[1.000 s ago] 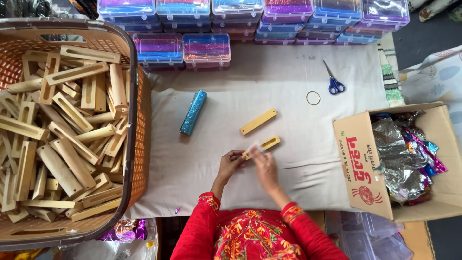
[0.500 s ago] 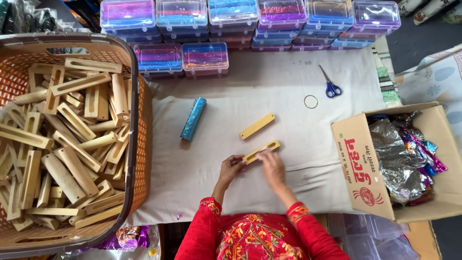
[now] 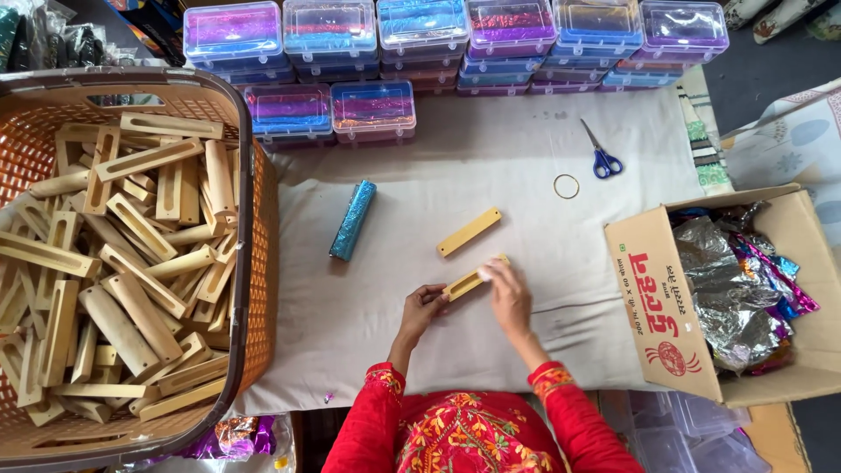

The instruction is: The recorder is seen assembling, wrapping, and organizing small wooden components, possibly for instruments or toys.

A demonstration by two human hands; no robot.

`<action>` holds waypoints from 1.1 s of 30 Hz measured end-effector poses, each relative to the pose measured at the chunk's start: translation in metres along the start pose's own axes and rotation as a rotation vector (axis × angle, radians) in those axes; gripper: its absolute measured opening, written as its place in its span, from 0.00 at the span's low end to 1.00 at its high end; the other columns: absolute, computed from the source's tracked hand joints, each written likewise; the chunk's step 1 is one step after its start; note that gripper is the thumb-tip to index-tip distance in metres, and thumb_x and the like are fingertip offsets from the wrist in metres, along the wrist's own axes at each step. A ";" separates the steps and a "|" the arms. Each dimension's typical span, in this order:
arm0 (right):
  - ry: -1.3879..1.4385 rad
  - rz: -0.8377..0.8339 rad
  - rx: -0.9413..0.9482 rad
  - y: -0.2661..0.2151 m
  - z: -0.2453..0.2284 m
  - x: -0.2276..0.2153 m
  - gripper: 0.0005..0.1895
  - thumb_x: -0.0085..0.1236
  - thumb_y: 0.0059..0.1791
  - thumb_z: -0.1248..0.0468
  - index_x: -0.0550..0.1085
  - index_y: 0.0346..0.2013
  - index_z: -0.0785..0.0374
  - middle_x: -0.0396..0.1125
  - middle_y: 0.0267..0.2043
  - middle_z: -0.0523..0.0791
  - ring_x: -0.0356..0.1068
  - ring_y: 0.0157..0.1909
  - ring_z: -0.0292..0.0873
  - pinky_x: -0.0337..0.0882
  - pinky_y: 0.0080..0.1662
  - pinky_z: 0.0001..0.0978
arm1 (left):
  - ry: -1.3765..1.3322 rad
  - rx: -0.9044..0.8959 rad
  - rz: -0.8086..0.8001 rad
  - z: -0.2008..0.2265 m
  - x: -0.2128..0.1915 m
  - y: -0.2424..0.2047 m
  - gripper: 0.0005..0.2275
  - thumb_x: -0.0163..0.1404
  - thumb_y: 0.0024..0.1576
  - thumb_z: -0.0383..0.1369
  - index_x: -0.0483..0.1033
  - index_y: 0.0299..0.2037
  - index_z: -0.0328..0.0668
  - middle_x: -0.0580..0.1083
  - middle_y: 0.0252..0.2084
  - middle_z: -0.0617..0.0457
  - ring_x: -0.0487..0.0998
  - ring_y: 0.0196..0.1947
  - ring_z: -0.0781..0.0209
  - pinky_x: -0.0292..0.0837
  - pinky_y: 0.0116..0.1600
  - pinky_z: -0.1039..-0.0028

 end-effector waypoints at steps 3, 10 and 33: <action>0.128 0.001 -0.116 -0.028 -0.045 0.014 0.23 0.55 0.49 0.76 0.75 0.58 0.59 0.71 0.62 0.43 0.70 0.48 0.49 0.73 0.50 0.39 | -0.047 0.012 -0.016 -0.025 -0.007 0.014 0.16 0.54 0.58 0.29 0.75 0.57 0.32 0.80 0.45 0.48 0.81 0.41 0.65 0.81 0.45 0.77; -0.160 -0.086 -0.261 -0.021 -0.009 0.028 0.35 0.53 0.43 0.77 0.70 0.65 0.55 0.63 0.70 0.37 0.68 0.56 0.51 0.72 0.55 0.38 | -0.041 0.008 -0.013 -0.008 -0.001 0.003 0.16 0.56 0.60 0.30 0.75 0.57 0.32 0.80 0.44 0.51 0.79 0.40 0.66 0.80 0.44 0.77; -0.228 0.084 0.148 -0.046 0.059 0.005 0.32 0.57 0.44 0.76 0.73 0.63 0.54 0.66 0.68 0.36 0.64 0.51 0.45 0.61 0.58 0.45 | 0.177 0.115 0.102 0.020 0.001 -0.014 0.14 0.56 0.58 0.28 0.75 0.54 0.38 0.80 0.47 0.47 0.82 0.46 0.62 0.80 0.47 0.74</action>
Point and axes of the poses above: each hand's wrist, its own y-axis towards the middle knuckle, its own x-axis out of the palm, z = x × y, the point moved 9 cm from there along y, towards the middle knuckle
